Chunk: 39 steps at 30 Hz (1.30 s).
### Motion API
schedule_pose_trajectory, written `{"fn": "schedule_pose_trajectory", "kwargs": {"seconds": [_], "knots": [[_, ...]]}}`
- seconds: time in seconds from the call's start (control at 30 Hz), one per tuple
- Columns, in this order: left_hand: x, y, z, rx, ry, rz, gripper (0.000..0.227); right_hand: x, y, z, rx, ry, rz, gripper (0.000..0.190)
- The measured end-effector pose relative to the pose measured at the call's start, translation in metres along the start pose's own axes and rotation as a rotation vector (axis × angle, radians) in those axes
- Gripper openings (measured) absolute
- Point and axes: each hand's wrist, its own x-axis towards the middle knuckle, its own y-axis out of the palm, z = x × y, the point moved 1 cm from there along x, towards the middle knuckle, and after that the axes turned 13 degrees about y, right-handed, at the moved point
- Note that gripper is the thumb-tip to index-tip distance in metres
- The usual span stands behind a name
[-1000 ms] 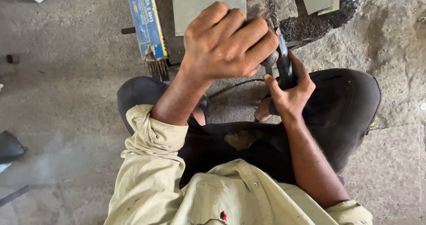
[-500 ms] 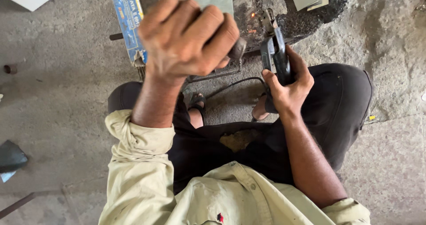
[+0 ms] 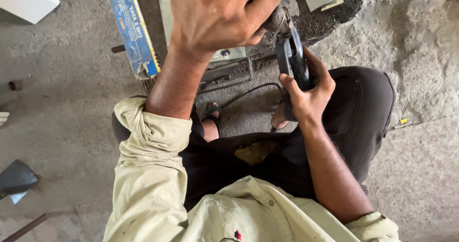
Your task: The person grinds a metal sheet with an angle grinder, then hammers it flat on a metal stand. They position a small metal piece on the sheet and weld it in place using a handheld welding torch, creating bright sparks.
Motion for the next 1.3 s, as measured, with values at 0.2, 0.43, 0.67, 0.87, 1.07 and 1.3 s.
{"fn": "schedule_pose_trajectory", "kwargs": {"seconds": [0.2,0.43,0.67,0.87,1.07,1.3], "knots": [[-0.007,0.02,-0.008,0.018,0.068,-0.052,0.01,0.001,-0.001,-0.003,0.035,0.032,0.033,0.066],[0.011,0.024,-0.034,0.165,0.13,-0.111,0.02,0.002,0.002,-0.01,0.002,0.003,0.036,0.058],[0.017,0.006,-0.055,0.114,0.112,-0.076,0.016,0.003,0.007,-0.012,-0.121,-0.004,-0.039,0.045],[0.014,0.007,-0.056,0.132,0.108,-0.081,0.017,-0.002,0.014,-0.011,-0.254,-0.037,-0.006,0.05],[0.0,-0.001,-0.063,0.141,0.105,-0.064,0.021,0.004,0.01,-0.003,-0.086,-0.13,0.022,0.056],[-0.08,-0.024,-0.026,0.152,-0.136,-0.189,0.048,0.004,-0.121,-0.029,0.866,0.133,0.103,0.068]]}}
